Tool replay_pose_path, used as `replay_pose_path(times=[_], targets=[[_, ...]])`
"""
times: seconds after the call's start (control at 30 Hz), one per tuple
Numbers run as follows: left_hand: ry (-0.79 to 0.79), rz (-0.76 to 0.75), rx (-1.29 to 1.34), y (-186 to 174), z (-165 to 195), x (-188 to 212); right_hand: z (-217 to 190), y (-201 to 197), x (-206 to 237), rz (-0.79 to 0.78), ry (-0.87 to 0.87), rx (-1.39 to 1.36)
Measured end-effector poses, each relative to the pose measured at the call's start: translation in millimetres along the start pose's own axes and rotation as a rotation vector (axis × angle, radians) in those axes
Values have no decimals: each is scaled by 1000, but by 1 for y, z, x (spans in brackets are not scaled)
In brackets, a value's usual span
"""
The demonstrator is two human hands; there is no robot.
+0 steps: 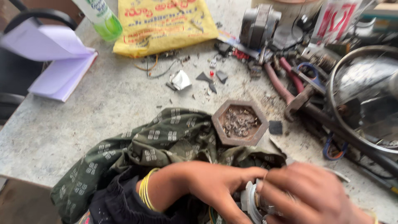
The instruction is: The person disassembles a small electrical component, likely a fan capacitor, using pliers and a hammer. They remove parts, adjust internal wires, and reassemble the unit on a cluttered workbench.
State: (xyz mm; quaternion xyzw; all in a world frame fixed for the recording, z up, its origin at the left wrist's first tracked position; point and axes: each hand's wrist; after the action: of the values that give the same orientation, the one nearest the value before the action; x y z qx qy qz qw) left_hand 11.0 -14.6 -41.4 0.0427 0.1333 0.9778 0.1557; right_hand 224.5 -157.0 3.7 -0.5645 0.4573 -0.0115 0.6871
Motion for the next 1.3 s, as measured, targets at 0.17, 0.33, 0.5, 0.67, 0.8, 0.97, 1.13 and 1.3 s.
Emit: replay_pose_path(times=[0.17,0.33,0.5,0.67,0.8,0.97,1.13,1.3], targets=[[-67,21,-324,-6,-16,-9,-11,6,0,-184,-118,108],[-119,202,-522,6,-14,-15,-16,7,-8,-70,-64,276],[-91,486,-416,27,2,-20,-22,-1,-26,-16,196,267],[-24,664,-497,40,14,-19,-29,0,-42,49,305,394],[61,793,-560,44,20,-19,-29,10,-45,111,411,400],[16,837,-607,47,29,-12,-23,15,-41,137,813,111],[108,832,-643,41,44,4,-13,11,-31,271,849,12],[248,812,-907,37,43,8,-11,13,-21,284,1041,-38]])
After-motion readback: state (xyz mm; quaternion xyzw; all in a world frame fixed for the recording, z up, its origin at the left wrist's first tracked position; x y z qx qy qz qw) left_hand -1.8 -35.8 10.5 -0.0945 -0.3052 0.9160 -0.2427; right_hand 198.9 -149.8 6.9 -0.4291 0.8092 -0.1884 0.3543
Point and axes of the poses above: each hand's wrist, its own x-axis away from the middle knuckle, its own y-axis out of the palm, z = x × y, and after that the axes turned 4 degrees about -y, right-handed
